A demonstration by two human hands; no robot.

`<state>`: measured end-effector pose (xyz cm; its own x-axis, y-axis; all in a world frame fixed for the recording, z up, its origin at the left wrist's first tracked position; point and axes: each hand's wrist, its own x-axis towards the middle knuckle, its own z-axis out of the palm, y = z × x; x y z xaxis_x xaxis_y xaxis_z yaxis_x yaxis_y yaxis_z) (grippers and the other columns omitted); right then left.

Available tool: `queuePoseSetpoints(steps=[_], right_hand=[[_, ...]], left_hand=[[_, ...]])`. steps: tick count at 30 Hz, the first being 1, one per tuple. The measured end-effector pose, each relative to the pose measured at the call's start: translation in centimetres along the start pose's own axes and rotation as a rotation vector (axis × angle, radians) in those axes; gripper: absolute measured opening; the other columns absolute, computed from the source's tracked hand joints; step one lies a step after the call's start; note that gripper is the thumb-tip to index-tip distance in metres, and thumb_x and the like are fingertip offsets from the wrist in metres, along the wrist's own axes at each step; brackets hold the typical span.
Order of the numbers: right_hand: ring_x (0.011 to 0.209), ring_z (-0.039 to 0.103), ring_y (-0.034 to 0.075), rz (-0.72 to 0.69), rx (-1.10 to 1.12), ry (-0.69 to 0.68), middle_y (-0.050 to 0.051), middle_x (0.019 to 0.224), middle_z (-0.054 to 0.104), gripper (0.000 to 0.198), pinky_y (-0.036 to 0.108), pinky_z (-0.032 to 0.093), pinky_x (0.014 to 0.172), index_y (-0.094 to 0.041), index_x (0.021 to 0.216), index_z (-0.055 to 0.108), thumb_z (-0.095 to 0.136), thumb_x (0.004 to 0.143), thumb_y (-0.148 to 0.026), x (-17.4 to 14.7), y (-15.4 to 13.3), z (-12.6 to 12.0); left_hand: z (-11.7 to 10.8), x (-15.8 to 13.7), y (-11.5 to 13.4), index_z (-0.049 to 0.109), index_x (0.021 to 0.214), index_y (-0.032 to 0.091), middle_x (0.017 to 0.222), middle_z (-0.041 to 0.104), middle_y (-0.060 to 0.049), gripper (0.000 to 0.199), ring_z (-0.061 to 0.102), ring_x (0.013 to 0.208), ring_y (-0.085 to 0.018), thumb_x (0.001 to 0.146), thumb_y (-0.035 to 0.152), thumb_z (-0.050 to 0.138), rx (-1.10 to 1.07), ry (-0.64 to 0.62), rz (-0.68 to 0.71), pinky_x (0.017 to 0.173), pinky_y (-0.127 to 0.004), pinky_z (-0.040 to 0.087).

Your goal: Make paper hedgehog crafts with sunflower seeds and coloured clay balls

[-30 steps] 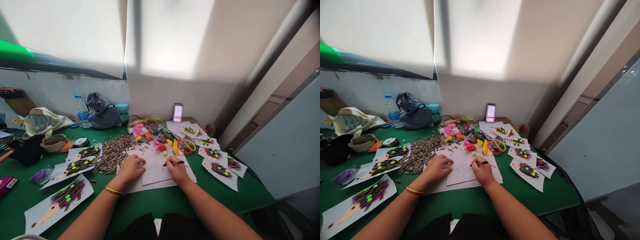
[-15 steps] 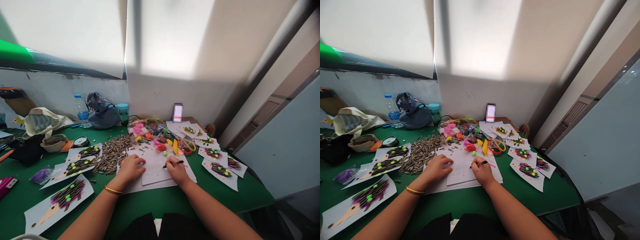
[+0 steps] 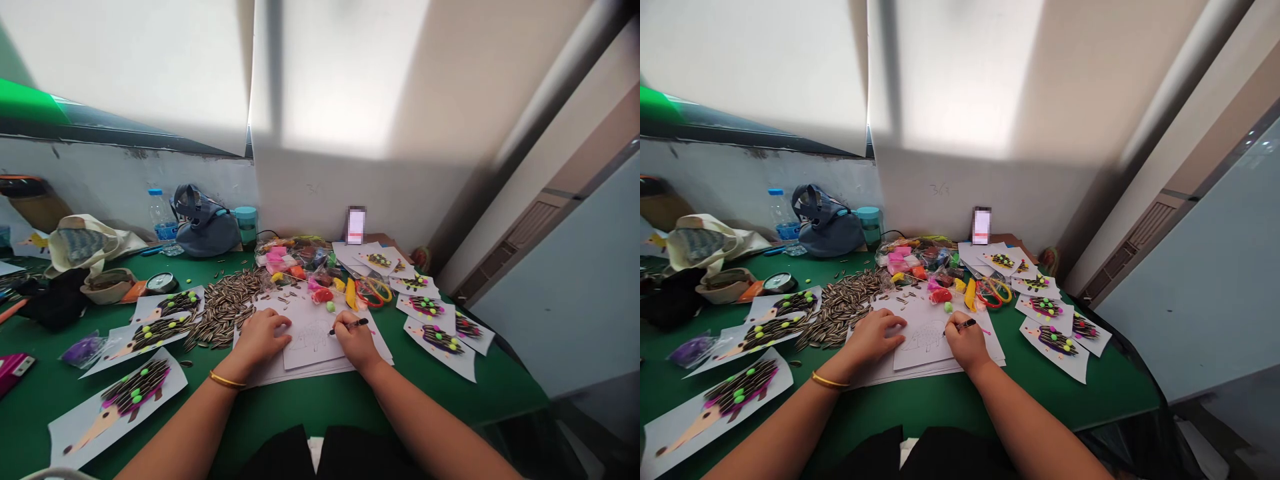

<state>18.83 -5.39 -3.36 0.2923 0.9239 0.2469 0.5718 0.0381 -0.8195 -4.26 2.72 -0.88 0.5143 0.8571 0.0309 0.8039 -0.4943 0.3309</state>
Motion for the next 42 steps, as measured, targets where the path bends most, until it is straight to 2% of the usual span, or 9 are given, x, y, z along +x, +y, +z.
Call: queuePoseSetpoints(steps=[9, 25, 30, 36, 42], right_hand=[[0.073, 0.059, 0.02, -0.027, 0.026, 0.054, 0.0, 0.066, 0.062, 0.017, 0.029, 0.043, 0.067, -0.024, 0.064, 0.053, 0.042, 0.077, -0.023, 0.04, 0.11, -0.19], [0.072, 0.059, 0.021, -0.019, -0.015, 0.048, 0.0, 0.067, 0.062, 0.017, 0.03, 0.042, 0.066, -0.024, 0.065, 0.052, 0.042, 0.078, -0.023, 0.2, 0.15, -0.12], [0.073, 0.059, 0.021, -0.041, 0.034, 0.053, 0.0, 0.067, 0.061, 0.017, 0.03, 0.042, 0.067, -0.024, 0.064, 0.052, 0.042, 0.078, -0.023, 0.18, 0.03, -0.15], [0.074, 0.058, 0.02, -0.081, 0.048, 0.012, 0.0, 0.069, 0.06, 0.018, 0.03, 0.043, 0.068, -0.023, 0.066, 0.052, 0.042, 0.08, -0.023, 0.06, -0.18, -0.12], [0.073, 0.058, 0.021, -0.058, 0.012, 0.003, 0.0, 0.068, 0.06, 0.018, 0.03, 0.042, 0.067, -0.024, 0.066, 0.052, 0.041, 0.08, -0.024, 0.17, 0.0, 0.02]], left_hand=[[-0.15, -0.09, 0.16, 0.071, 0.107, 0.034, 0.111, 0.063, -0.004, 0.033, 0.055, 0.11, -0.027, 0.076, 0.041, 0.063, 0.001, -0.011, -0.005, 0.091, -0.038, 0.039], [0.07, -0.03, -0.04, 0.072, 0.105, 0.035, 0.11, 0.064, -0.003, 0.032, 0.056, 0.109, -0.027, 0.075, 0.042, 0.064, 0.001, 0.01, 0.002, 0.091, -0.037, 0.04], [0.07, 0.02, -0.05, 0.072, 0.106, 0.034, 0.11, 0.064, -0.004, 0.032, 0.056, 0.108, -0.027, 0.075, 0.042, 0.063, 0.002, 0.006, 0.004, 0.091, -0.038, 0.04], [-0.12, -0.06, 0.14, 0.071, 0.106, 0.034, 0.111, 0.063, -0.005, 0.032, 0.055, 0.11, -0.027, 0.076, 0.041, 0.063, -0.005, -0.005, -0.002, 0.092, -0.039, 0.039], [-0.14, -0.04, 0.18, 0.072, 0.107, 0.033, 0.112, 0.063, -0.005, 0.033, 0.055, 0.11, -0.027, 0.076, 0.041, 0.064, -0.009, -0.006, -0.008, 0.092, -0.039, 0.039]])
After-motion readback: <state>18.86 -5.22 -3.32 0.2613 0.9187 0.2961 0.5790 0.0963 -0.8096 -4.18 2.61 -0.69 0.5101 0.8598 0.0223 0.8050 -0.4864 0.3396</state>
